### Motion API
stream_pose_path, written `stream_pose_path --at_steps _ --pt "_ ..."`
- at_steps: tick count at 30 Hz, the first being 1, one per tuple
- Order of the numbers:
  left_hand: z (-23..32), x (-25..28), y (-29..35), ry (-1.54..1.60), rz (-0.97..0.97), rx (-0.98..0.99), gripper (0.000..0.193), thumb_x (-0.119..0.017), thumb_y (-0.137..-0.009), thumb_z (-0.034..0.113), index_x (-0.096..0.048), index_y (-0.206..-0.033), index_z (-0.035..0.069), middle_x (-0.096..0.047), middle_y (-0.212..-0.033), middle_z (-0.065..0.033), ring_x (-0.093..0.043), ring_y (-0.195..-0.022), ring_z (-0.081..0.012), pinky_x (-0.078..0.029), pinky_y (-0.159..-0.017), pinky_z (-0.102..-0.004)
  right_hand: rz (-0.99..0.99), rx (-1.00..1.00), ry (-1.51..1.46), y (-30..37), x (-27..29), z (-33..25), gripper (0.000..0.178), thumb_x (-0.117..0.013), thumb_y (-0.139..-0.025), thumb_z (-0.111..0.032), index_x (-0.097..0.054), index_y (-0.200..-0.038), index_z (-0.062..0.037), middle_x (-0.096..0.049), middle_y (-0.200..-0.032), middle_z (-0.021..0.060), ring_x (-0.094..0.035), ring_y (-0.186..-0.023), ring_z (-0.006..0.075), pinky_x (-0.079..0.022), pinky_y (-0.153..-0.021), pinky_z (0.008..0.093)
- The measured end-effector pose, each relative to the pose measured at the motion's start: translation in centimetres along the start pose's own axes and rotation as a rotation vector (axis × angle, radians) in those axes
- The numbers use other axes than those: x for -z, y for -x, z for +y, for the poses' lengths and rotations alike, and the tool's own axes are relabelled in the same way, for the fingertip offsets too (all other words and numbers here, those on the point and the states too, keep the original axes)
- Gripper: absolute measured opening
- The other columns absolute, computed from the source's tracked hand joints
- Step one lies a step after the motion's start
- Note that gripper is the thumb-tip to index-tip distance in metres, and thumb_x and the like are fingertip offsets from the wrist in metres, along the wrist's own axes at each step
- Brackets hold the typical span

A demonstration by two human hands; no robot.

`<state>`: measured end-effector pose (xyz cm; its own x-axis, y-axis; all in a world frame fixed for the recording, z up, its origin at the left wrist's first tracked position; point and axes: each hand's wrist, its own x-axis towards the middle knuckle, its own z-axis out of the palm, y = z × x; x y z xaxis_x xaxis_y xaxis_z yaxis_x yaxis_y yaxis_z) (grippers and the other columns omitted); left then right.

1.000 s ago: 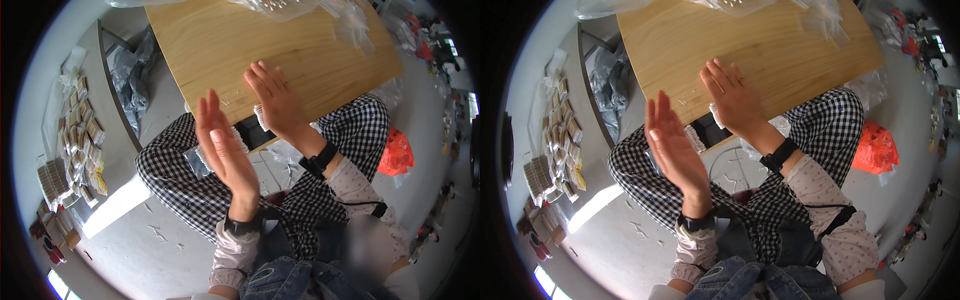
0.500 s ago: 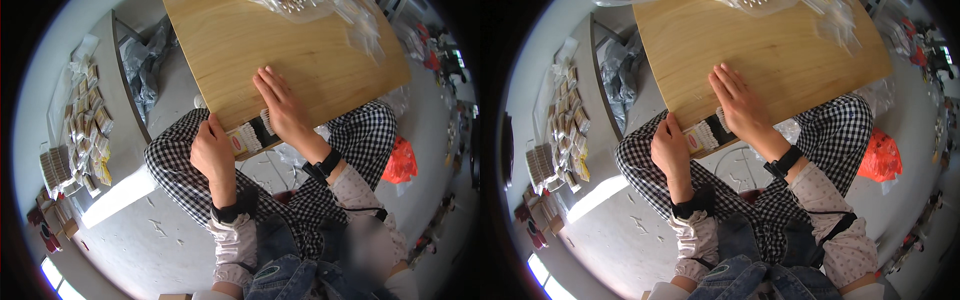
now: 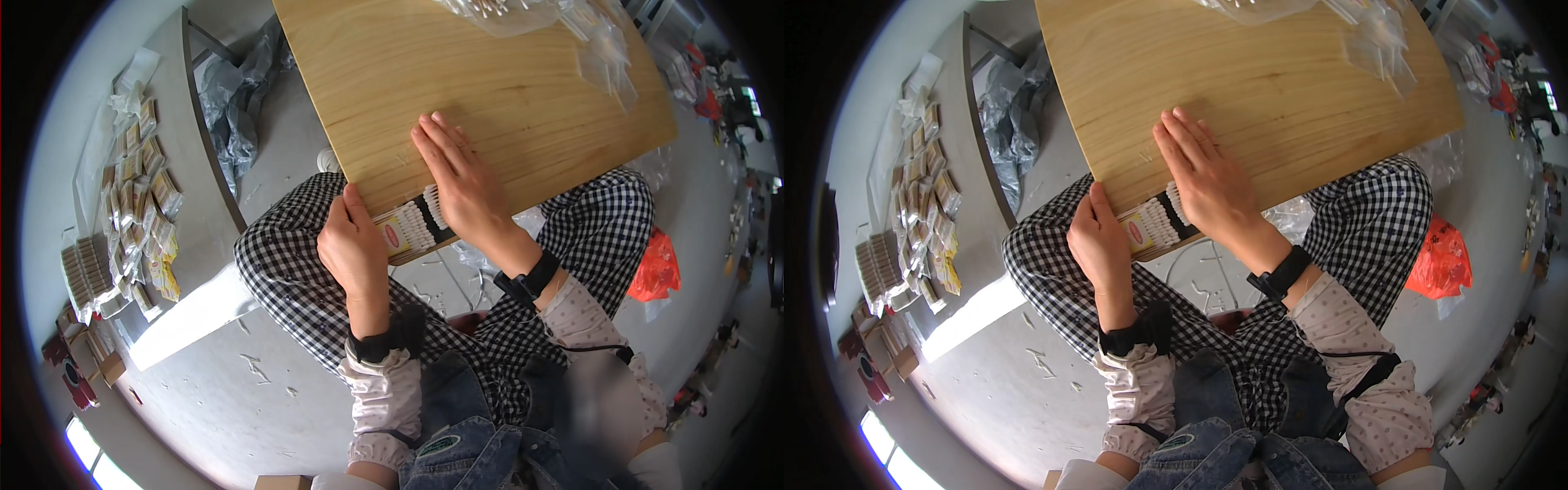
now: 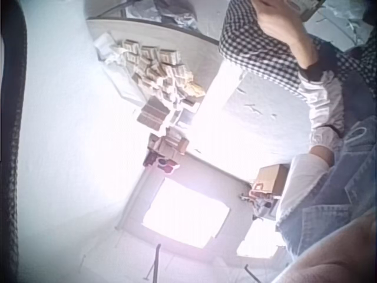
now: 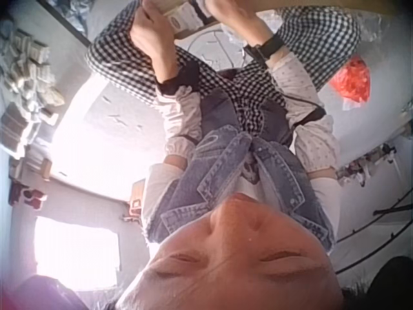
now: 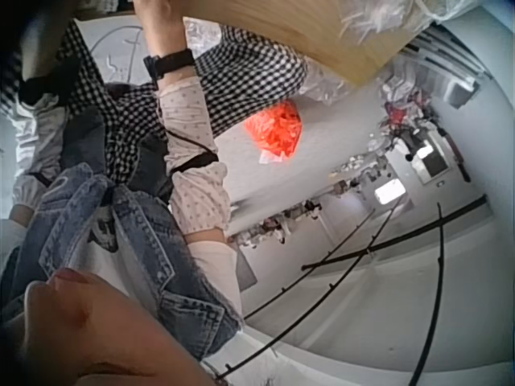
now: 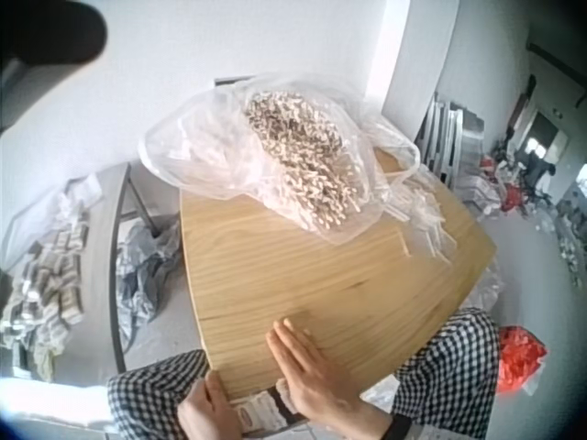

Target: Packaging bundles of cotton swabs into small plastic bags.

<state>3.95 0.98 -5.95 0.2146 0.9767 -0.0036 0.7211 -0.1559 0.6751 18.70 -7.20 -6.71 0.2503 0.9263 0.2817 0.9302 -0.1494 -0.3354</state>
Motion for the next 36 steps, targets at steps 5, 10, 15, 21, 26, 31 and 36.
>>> stream_pose_path --at_steps 5,10,15,21,26,31,36 --pt "0.1 0.0 0.1 0.126 -0.019 0.034 0.043 -0.052 -0.106 0.028 -0.060 -0.075 -0.001 -0.059 -0.060 -0.0199 -0.054 -0.048 -0.0336 -0.042 -0.049 -0.0414 0.016 0.010 -0.036 0.1 -0.3 -0.7 0.061 -0.049 -0.086 0.007 -0.042 -0.147 0.0038 -0.043 -0.153 0.0207 -0.039 -0.144 0.0360 -0.037 -0.117 0.0502" --pt "-0.1 0.0 0.1 0.179 -0.028 0.045 0.042 -0.052 -0.106 0.027 -0.061 -0.077 -0.003 -0.057 -0.060 -0.0201 -0.051 -0.048 -0.0317 -0.041 -0.049 -0.0401 0.000 0.032 -0.008 0.1 -0.4 -1.3 0.056 -0.051 -0.090 0.000 -0.042 -0.146 0.0072 -0.043 -0.152 0.0218 -0.041 -0.143 0.0362 -0.038 -0.116 0.0499" --pt "0.0 0.1 0.0 0.175 -0.043 0.049 0.044 -0.052 -0.106 0.028 -0.061 -0.077 -0.003 -0.058 -0.061 -0.0209 -0.052 -0.049 -0.0322 -0.042 -0.050 -0.0405 -0.027 0.024 -0.051 0.0 -0.4 -2.0 0.058 -0.050 -0.091 0.001 -0.041 -0.148 0.0054 -0.041 -0.154 0.0211 -0.038 -0.145 0.0354 -0.035 -0.118 0.0488" --pt "0.0 0.2 -0.1 0.153 -0.040 0.026 0.044 -0.051 -0.106 0.028 -0.059 -0.075 -0.002 -0.057 -0.061 -0.0209 -0.052 -0.049 -0.0334 -0.041 -0.050 -0.0415 -0.029 0.028 -0.088 0.0 -0.5 -2.2 0.059 -0.050 -0.090 0.004 -0.041 -0.148 0.0048 -0.041 -0.155 0.0187 -0.037 -0.146 0.0336 -0.035 -0.119 0.0481" --pt "0.0 0.0 0.0 0.091 -0.011 0.001 0.043 -0.053 -0.105 0.027 -0.057 -0.073 -0.001 -0.058 -0.060 -0.0205 -0.055 -0.049 -0.0358 -0.042 -0.048 -0.0428 -0.036 0.052 -0.098 0.1 -0.4 -2.1 0.058 -0.050 -0.089 0.004 -0.042 -0.147 0.0046 -0.042 -0.155 0.0175 -0.037 -0.146 0.0332 -0.035 -0.119 0.0475" --pt "0.2 0.0 0.1 0.062 -0.026 0.002 0.042 -0.053 -0.105 0.026 -0.056 -0.072 0.000 -0.059 -0.061 -0.0205 -0.057 -0.051 -0.0372 -0.043 -0.049 -0.0440 -0.009 0.013 -0.156 0.1 -0.5 -2.5 0.057 -0.050 -0.089 0.004 -0.044 -0.146 0.0021 -0.045 -0.153 0.0152 -0.039 -0.145 0.0318 -0.038 -0.118 0.0471" --pt "0.2 0.6 -0.1 0.047 -0.032 0.017 0.042 -0.054 -0.105 0.026 -0.056 -0.072 0.001 -0.059 -0.061 -0.0201 -0.058 -0.052 -0.0381 -0.044 -0.049 -0.0447 -0.007 0.046 -0.212 -0.1 -0.6 -2.9 0.054 -0.051 -0.091 0.002 -0.046 -0.144 0.0005 -0.047 -0.152 0.0133 -0.041 -0.144 0.0305 -0.038 -0.118 0.0461"
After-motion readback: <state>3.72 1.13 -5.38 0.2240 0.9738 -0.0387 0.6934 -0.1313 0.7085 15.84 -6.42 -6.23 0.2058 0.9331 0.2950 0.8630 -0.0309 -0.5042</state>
